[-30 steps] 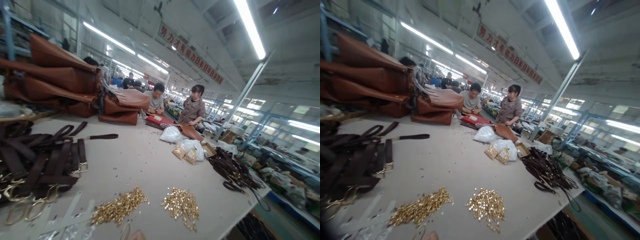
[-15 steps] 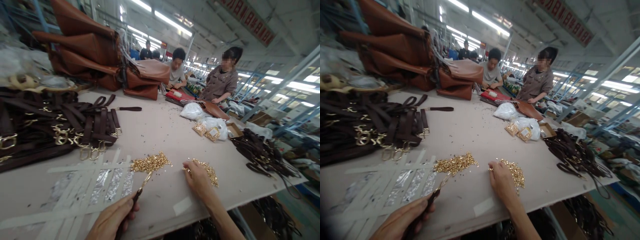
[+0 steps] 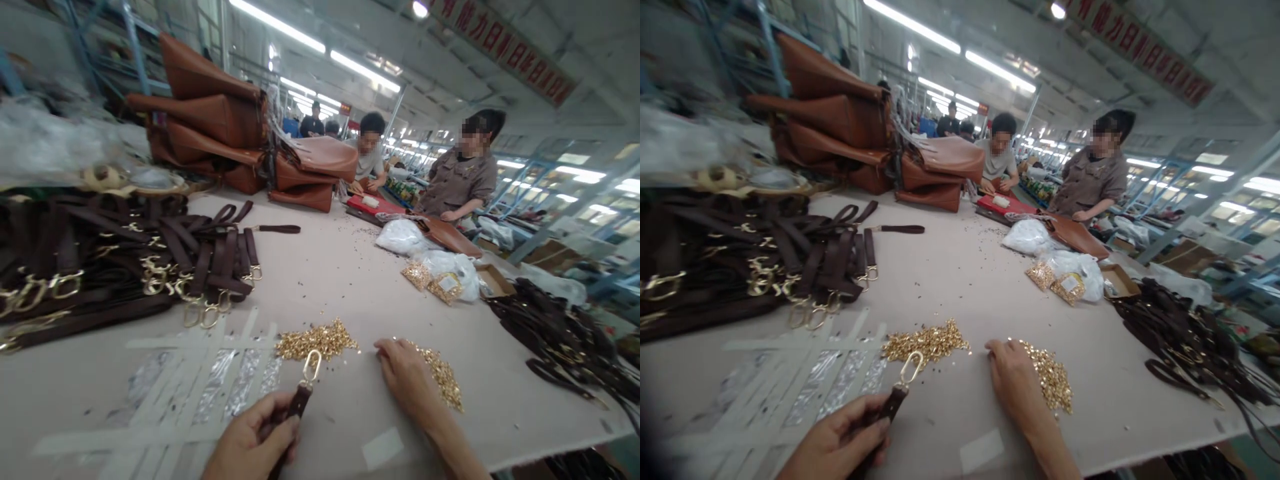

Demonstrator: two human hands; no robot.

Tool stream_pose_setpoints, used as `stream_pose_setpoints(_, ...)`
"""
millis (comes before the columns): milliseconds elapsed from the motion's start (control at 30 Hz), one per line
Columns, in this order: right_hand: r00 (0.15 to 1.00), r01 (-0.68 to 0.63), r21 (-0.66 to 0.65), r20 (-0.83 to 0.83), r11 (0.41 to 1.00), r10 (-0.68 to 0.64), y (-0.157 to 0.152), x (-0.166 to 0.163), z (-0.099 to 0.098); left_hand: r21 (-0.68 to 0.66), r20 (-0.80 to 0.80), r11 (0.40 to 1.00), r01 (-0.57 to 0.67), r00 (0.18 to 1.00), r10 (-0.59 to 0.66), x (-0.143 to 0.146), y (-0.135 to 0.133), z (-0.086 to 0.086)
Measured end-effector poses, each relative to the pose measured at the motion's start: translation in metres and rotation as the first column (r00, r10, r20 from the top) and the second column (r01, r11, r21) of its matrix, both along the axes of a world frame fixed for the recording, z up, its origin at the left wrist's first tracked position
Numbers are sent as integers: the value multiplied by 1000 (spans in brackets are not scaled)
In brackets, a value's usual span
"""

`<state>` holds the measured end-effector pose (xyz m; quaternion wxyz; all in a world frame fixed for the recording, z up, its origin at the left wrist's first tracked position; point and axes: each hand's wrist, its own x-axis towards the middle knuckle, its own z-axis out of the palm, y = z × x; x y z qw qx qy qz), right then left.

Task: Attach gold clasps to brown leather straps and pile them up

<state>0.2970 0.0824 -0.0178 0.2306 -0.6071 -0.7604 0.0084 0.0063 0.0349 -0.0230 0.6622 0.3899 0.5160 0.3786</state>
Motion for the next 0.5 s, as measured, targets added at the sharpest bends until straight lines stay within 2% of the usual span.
stream_pose_setpoints(67,996,-19,-45,-88,999,15,-6,-11,-3,32,-8,999,8,1000,-8,1,-3,6)
stream_pose_setpoints(133,954,-68,-106,-297,992,34,-17,-31,-7,54,-11,998,10,1000,-10,3,-6,9)
stream_pose_setpoints(200,830,-140,-158,-558,977,28,-31,-59,-8,74,-18,997,1,1000,0,5,-7,11)
stream_pose_setpoints(267,691,-203,-165,-723,965,22,-45,-87,-8,100,-30,995,-5,1000,8,5,-9,11)
stream_pose_setpoints(367,655,-243,-101,-750,965,86,-56,-116,-6,150,-15,989,-14,1000,17,6,-11,10)
stream_pose_setpoints(500,732,-220,-4,-662,975,163,-58,-127,-3,194,1,980,-44,999,44,7,-14,4)
